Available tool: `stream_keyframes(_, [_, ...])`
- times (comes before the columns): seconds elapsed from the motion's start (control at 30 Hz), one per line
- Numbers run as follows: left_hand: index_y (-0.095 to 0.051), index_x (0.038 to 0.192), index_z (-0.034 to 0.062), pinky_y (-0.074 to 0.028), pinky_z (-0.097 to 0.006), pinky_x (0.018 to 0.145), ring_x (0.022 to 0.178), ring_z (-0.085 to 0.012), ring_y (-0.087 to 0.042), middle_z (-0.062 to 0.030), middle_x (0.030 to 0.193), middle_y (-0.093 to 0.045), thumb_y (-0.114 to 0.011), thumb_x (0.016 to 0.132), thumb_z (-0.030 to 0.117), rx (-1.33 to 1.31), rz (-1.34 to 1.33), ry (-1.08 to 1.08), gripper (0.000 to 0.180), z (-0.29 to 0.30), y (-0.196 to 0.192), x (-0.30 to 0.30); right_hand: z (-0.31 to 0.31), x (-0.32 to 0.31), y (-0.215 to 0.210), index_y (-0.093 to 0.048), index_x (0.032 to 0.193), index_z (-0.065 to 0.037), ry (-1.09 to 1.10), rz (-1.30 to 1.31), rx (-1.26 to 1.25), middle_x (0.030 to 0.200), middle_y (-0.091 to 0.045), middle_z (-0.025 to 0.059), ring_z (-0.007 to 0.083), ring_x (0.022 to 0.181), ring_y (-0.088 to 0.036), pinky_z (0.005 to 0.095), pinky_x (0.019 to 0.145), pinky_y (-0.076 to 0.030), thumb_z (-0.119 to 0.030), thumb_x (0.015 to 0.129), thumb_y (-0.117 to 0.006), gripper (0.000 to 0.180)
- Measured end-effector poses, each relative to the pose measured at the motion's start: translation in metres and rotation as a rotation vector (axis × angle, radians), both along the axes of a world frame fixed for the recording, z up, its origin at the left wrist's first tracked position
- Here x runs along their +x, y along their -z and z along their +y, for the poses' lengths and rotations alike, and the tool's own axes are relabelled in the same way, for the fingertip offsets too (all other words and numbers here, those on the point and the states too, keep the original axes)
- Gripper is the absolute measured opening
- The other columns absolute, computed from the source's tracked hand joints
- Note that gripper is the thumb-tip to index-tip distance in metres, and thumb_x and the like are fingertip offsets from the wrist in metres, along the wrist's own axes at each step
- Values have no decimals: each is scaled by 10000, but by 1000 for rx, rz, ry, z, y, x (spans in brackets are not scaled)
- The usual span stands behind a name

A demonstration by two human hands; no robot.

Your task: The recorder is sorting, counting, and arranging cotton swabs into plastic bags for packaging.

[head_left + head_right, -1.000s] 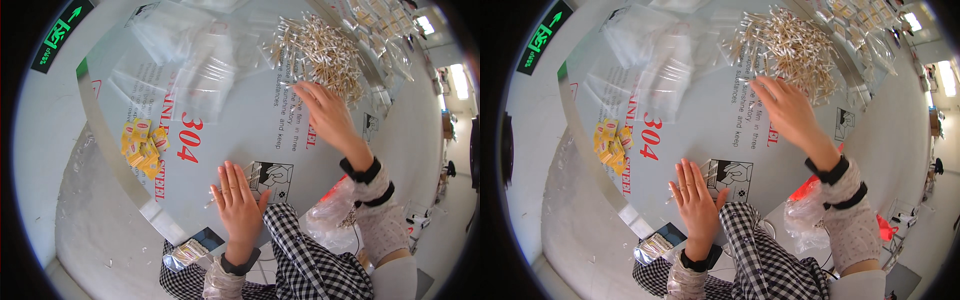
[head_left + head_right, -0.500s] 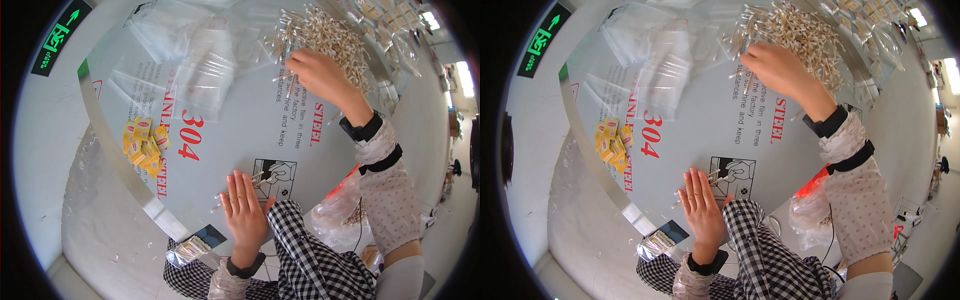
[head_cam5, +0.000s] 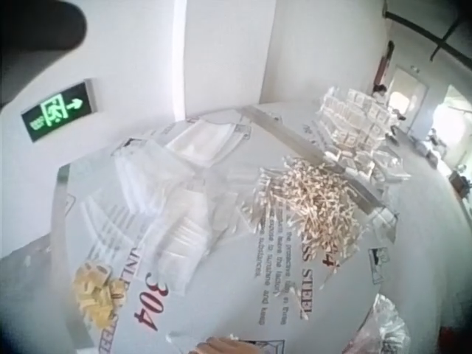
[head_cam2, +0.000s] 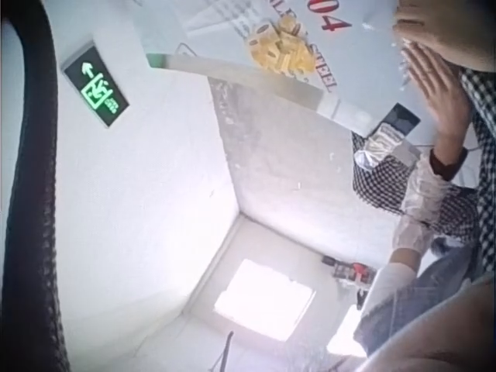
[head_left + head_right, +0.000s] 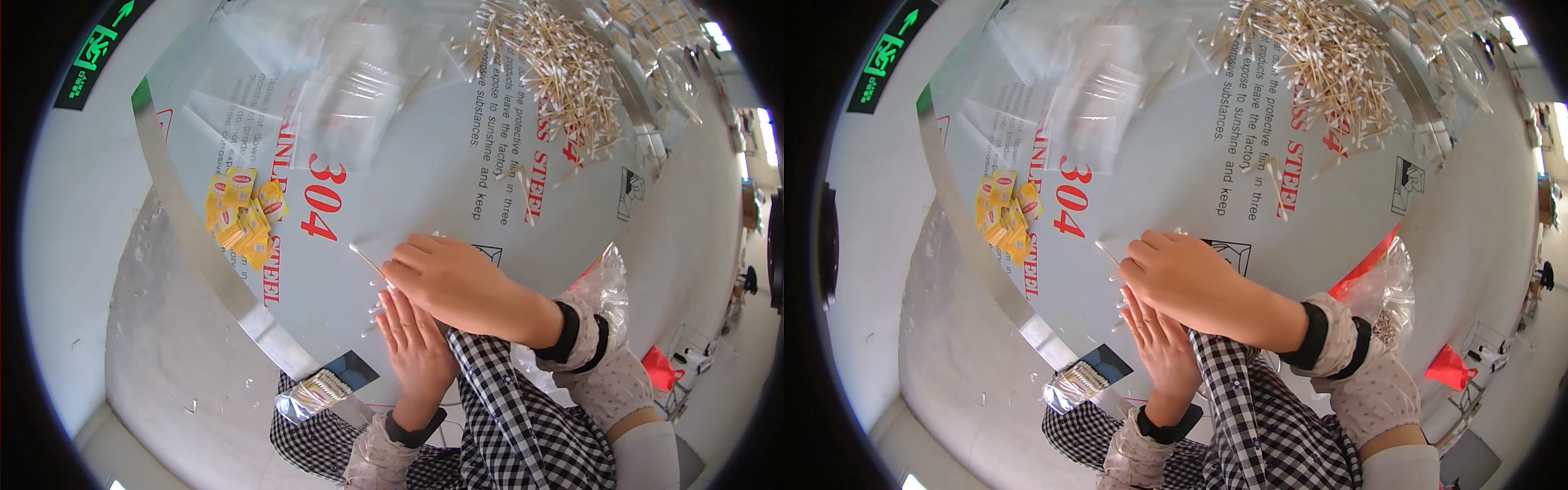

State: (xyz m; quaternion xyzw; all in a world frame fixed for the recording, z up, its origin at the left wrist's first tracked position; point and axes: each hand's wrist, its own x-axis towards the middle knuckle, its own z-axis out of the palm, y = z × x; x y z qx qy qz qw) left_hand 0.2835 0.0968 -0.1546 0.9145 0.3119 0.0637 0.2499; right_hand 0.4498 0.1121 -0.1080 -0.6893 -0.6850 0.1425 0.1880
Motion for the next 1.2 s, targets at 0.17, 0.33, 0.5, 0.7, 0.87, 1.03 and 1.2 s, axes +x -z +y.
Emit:
stream_keyframes(0.17, [-213, 1512, -139, -169, -613, 1190, 1491, -510, -172, -370, 1580, -193, -551, 993, 289, -6, -3, -49, 753, 8, -9, 8, -34, 39, -28, -595, 1089, -44, 425, 215, 27, 1002, -639, 96, 264, 938, -647, 384, 784, -525, -94, 822, -732, 305])
stream_keyframes(0.33, [-318, 1504, -94, -232, -590, 1171, 1491, -464, -227, -317, 1570, -294, -592, 943, 541, 24, 19, -120, 890, 32, -16, 23, -73, 77, -19, -577, 1057, -45, 799, 119, -33, 955, -626, 104, 270, 850, -637, 375, 768, -519, -29, 814, -731, 288])
stream_keyframes(0.5, [-244, 1542, -70, -143, -567, 1208, 1523, -412, -166, -266, 1619, -222, -534, 953, 590, 45, 128, -64, 931, 48, -17, 41, -69, 70, -1, -570, 1030, -38, 771, 207, -37, 960, -614, 101, 271, 853, -628, 381, 763, -516, 25, 814, -685, 252])
stream_keyframes(0.7, [-373, 1497, -55, -184, -546, 1205, 1492, -354, -299, -217, 1572, -369, -412, 957, 678, 146, 157, -48, 911, 29, -5, 28, -30, 38, 3, -597, 996, -72, 273, 292, -9, 938, -599, 95, 321, 887, -622, 422, 751, -516, 56, 770, -634, 262])
stream_keyframes(0.87, [-301, 1515, -87, -123, -546, 1219, 1517, -382, -216, -252, 1606, -275, -499, 934, 646, 124, 163, -10, 956, 26, -11, 25, -30, 97, -19, -573, 961, -61, 424, -178, 24, 932, -613, 82, 308, 881, -632, 426, 748, -524, 44, 742, -658, 257])
stream_keyframes(1.03, [-314, 1508, -93, -106, -538, 1224, 1518, -379, -214, -254, 1601, -283, -519, 942, 616, 93, 142, -17, 929, 27, -11, 26, -19, 115, -11, -562, 937, -67, 440, -393, -262, 918, -642, 104, 312, 901, -656, 428, 757, -536, 21, 736, -665, 242])
stream_keyframes(1.2, [-326, 1506, -85, -109, -535, 1224, 1516, -371, -226, -248, 1597, -298, -519, 952, 604, 85, 127, -35, 905, 28, -9, 23, 40, 143, 1, -584, 937, -50, 357, -311, 87, 892, -645, 108, 335, 837, -661, 440, 724, -542, -68, 784, -660, 172])
